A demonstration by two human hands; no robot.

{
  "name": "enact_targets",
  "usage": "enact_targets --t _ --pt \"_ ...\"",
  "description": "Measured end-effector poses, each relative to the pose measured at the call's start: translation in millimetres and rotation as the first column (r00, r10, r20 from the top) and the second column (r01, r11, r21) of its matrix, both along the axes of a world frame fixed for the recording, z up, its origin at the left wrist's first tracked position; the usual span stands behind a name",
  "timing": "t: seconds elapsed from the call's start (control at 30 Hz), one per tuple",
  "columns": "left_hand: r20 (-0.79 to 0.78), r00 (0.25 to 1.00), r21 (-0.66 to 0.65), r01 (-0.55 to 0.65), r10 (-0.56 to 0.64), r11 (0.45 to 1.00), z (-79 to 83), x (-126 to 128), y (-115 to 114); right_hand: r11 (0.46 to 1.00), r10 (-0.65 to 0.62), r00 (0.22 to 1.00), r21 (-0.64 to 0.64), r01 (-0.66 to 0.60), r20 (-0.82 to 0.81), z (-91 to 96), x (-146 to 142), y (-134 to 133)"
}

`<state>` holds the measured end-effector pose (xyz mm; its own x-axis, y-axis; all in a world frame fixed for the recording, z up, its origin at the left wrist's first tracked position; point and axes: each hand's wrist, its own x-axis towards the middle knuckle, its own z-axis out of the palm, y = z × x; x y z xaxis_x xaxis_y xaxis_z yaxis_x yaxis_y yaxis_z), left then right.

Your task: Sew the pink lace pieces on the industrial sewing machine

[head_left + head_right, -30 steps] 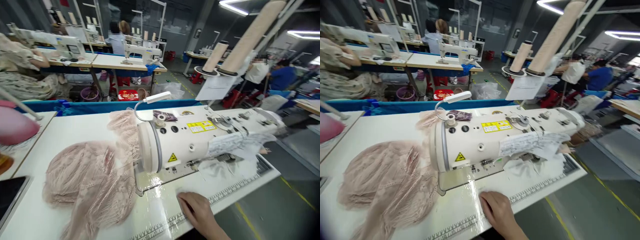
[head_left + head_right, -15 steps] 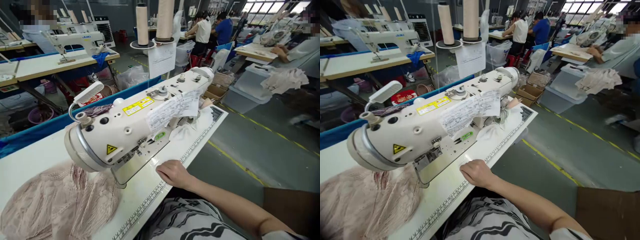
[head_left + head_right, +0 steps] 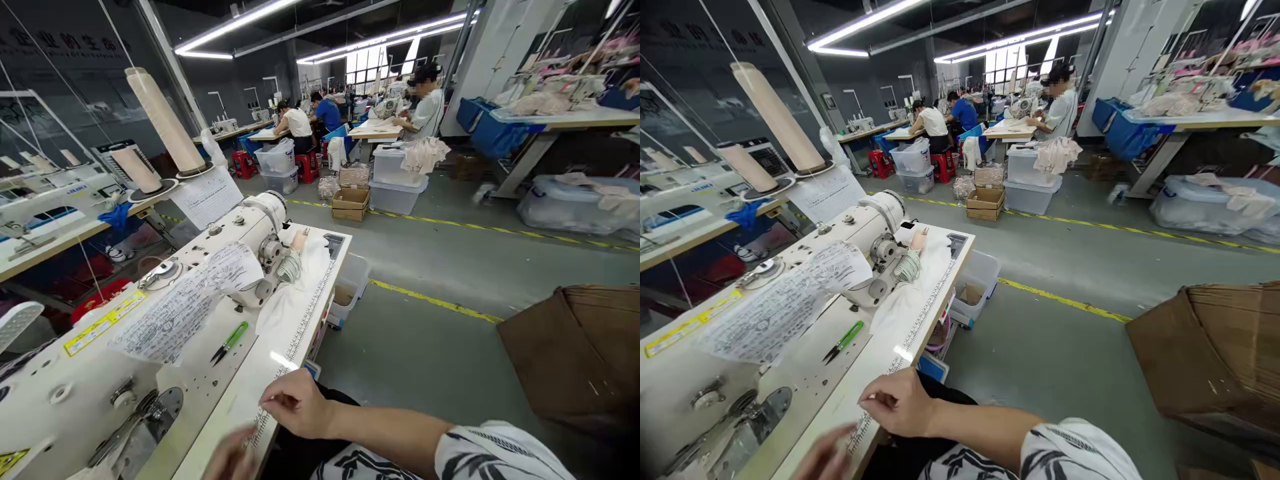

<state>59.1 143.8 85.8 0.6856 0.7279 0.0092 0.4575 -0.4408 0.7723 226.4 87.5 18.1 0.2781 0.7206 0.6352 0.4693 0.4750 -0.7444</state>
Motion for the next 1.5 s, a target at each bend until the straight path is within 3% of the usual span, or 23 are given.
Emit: enact_targets --t 0.07,0.13,0.2,0.3,0.43,0.57,0.67,0.8,0.97,1.07,1.17,1.23,1.3,1.4,1.5 --pt "-0.030 0.999 0.054 -0.028 0.030 0.998 -4.0 36.3 17.0 0.999 -0.012 0.998 0.051 0.009 0.055 2.5 12.8 -15.7" --pt "-0.160 0.984 0.261 -0.035 0.079 0.965 -5.3 76.3 35.9 0.995 -0.071 0.994 0.074 0.065 0.086 5.0 28.8 -30.9" --pt "-0.365 0.923 0.501 0.086 0.120 0.861 -5.3 112.0 52.2 0.986 -0.161 0.983 0.052 0.157 0.093 6.3 46.5 -45.3" --pt "-0.543 0.834 0.618 0.320 0.097 0.718 -7.6 143.8 67.6 0.962 -0.271 0.959 -0.005 0.272 0.077 5.4 72.7 -62.7" --pt "-0.586 0.810 0.620 0.432 0.020 0.655 -14.9 151.2 77.5 0.933 -0.352 0.932 -0.052 0.357 0.082 4.1 100.1 -64.6" --pt "-0.582 0.813 0.641 0.443 0.021 0.626 -14.7 149.0 79.1 0.950 -0.303 0.948 -0.050 0.308 0.094 10.0 113.8 -31.8" --pt "-0.576 0.817 0.642 0.428 0.032 0.636 -8.4 147.8 71.4 0.966 -0.234 0.968 -0.089 0.242 0.093 16.3 113.4 0.5" --pt "-0.583 0.812 0.587 0.398 0.026 0.705 -5.7 145.9 65.2 0.969 -0.169 0.985 -0.176 0.173 0.036 18.7 101.6 26.2" --pt "-0.538 0.843 0.530 0.342 -0.004 0.776 -17.8 123.2 63.2 0.964 -0.146 0.989 -0.224 0.141 -0.005 15.7 95.5 26.3" --pt "-0.471 0.882 0.552 0.302 -0.008 0.778 -20.7 92.2 39.2 0.956 -0.167 0.985 -0.236 0.172 0.044 15.0 97.4 17.7" --pt "-0.412 0.911 0.543 0.240 0.006 0.805 -21.5 47.4 11.2 0.936 -0.085 0.994 -0.336 0.102 0.065 15.4 92.9 14.8" --pt "-0.386 0.913 0.534 0.108 0.129 0.839 -21.1 12.5 1.4 0.911 0.009 0.997 -0.412 0.021 0.071 16.9 83.5 18.2" --pt "-0.359 0.882 0.551 -0.065 0.307 0.832 -19.8 -21.3 2.2 0.882 0.116 0.991 -0.465 -0.071 0.068 19.6 69.3 24.2" --pt "-0.298 0.756 0.579 -0.343 0.583 0.740 -18.6 -60.0 20.4 0.852 0.242 0.967 -0.493 -0.176 0.074 25.1 42.0 34.0" --pt "-0.260 0.639 0.569 -0.504 0.724 0.649 -22.0 -78.5 46.4 0.829 0.354 0.931 -0.491 -0.268 0.089 30.5 14.0 41.3"
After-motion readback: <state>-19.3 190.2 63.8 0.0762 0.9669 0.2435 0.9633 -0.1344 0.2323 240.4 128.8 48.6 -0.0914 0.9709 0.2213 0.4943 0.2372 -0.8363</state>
